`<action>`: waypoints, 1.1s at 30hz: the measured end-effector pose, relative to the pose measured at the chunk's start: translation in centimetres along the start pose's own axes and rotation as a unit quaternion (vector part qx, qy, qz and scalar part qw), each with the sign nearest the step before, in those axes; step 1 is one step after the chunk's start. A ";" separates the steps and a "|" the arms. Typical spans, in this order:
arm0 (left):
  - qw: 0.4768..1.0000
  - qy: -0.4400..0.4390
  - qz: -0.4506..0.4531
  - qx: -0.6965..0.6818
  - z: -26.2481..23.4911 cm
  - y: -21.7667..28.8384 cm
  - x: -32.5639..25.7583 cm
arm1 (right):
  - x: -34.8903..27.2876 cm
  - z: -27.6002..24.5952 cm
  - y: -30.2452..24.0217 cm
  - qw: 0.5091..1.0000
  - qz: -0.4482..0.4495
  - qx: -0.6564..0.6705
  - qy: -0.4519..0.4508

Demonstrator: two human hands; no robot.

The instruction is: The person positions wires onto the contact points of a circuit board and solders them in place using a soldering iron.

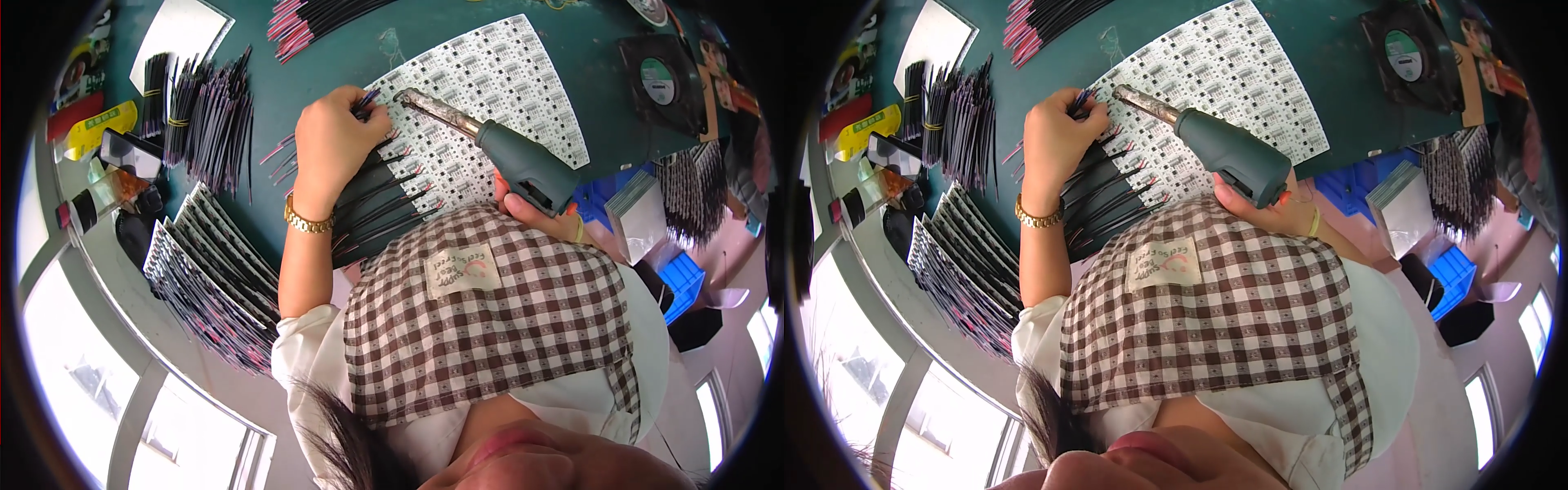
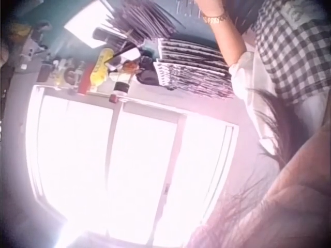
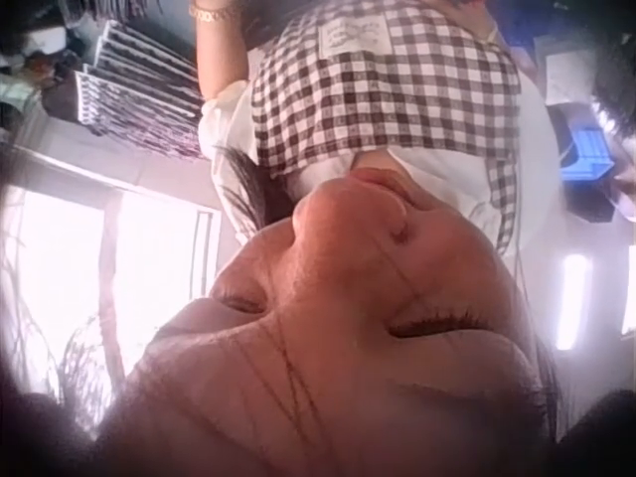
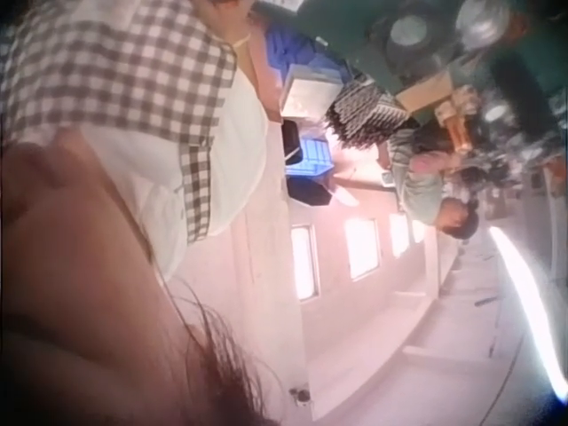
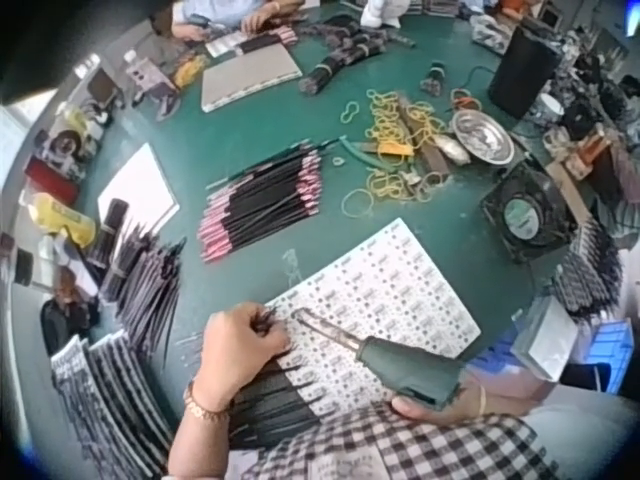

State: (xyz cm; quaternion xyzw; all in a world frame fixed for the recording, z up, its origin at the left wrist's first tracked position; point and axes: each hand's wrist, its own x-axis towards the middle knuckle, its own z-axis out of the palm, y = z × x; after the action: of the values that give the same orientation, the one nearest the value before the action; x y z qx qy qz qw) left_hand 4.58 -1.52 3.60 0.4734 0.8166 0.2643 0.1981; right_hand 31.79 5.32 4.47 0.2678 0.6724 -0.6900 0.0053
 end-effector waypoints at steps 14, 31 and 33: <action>0.999 0.031 0.033 0.008 0.7 -0.5 -0.2 | 0.6 1.4 1.1 0.990 -0.079 -0.004 0.120; 0.999 0.020 0.046 0.009 0.7 -1.0 -0.6 | -0.5 1.3 1.9 0.978 -0.075 0.184 0.061; 0.995 0.036 0.093 -0.007 0.1 -2.3 -0.7 | -0.5 1.4 1.9 0.977 -0.075 0.189 0.060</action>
State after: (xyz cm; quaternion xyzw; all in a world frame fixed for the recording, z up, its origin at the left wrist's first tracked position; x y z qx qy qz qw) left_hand 3.38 -3.04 2.14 0.5357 0.7740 0.3042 0.1462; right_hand 32.44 3.66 2.80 0.2542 0.5471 -0.7856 -0.1377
